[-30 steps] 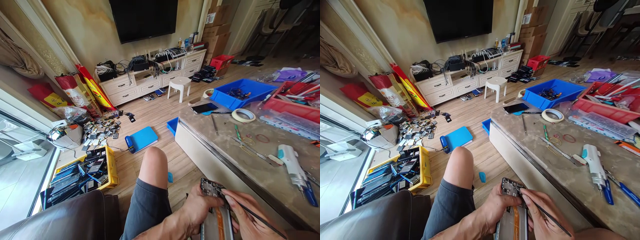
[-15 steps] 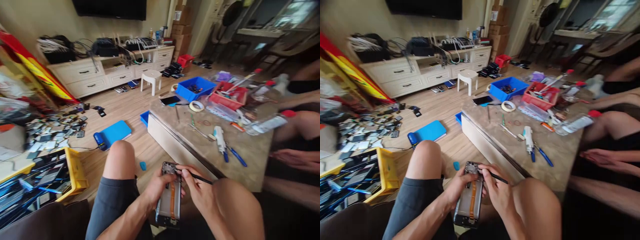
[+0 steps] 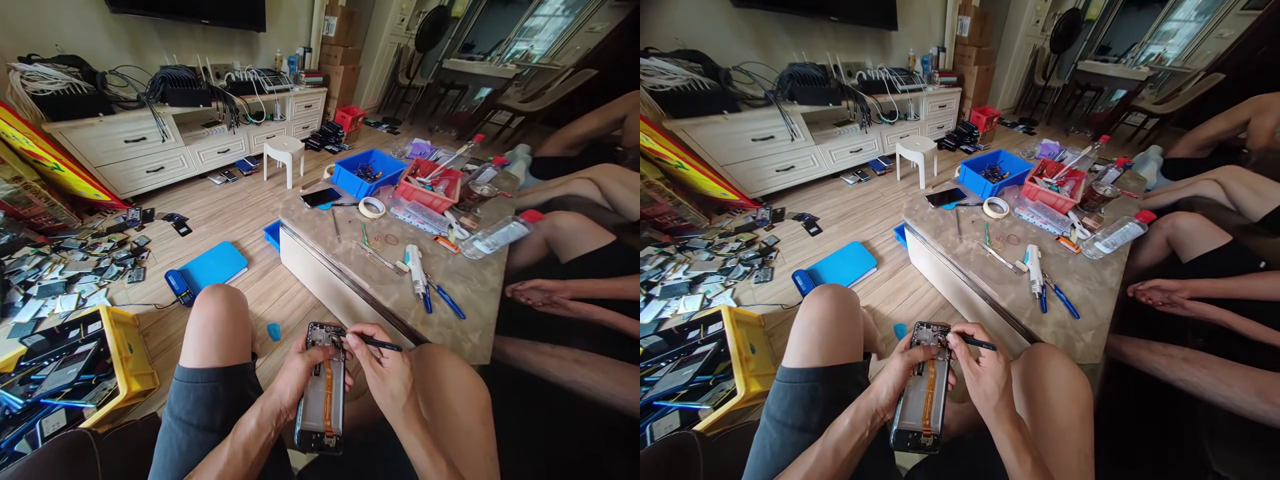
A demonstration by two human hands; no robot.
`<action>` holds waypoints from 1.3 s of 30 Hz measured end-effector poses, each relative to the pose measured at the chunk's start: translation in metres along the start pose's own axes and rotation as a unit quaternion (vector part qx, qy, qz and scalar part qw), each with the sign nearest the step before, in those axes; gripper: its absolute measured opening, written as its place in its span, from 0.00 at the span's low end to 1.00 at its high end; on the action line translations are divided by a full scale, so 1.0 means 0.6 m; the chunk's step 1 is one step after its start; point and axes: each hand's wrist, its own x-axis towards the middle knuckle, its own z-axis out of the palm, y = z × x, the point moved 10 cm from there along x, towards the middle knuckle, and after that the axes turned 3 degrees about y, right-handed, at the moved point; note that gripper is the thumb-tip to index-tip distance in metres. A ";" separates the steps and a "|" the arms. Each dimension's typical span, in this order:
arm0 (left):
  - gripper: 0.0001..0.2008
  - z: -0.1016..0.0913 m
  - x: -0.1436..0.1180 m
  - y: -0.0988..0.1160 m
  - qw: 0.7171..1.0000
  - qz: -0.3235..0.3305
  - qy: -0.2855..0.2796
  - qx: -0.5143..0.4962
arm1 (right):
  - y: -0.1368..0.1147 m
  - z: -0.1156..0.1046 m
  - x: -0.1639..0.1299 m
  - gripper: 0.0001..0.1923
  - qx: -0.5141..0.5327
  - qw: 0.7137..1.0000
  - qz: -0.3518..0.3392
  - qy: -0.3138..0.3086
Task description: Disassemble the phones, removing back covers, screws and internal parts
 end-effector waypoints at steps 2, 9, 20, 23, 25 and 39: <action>0.29 0.000 0.000 0.001 1.000 0.000 -0.002 0.000 | -0.009 0.000 -0.002 0.14 -0.004 1.000 -0.012 -0.018; 0.30 0.000 -0.004 0.006 1.000 0.000 0.012 0.013 | -0.049 -0.004 0.006 0.12 -0.015 0.996 -0.073 -0.050; 0.24 -0.010 -0.002 0.024 0.995 0.029 0.025 0.095 | -0.019 0.020 -0.009 0.12 0.032 0.998 -0.058 -0.018; 0.27 -0.009 -0.003 0.019 0.998 0.011 0.020 0.064 | -0.026 0.015 -0.012 0.11 0.044 0.993 -0.110 -0.008; 0.30 -0.010 -0.004 0.016 0.999 -0.001 0.025 0.038 | -0.036 0.008 -0.017 0.12 0.036 0.988 -0.153 0.013; 0.24 0.004 -0.010 0.003 0.994 -0.079 -0.058 -0.043 | -0.079 0.010 -0.034 0.22 0.001 0.968 -0.251 0.001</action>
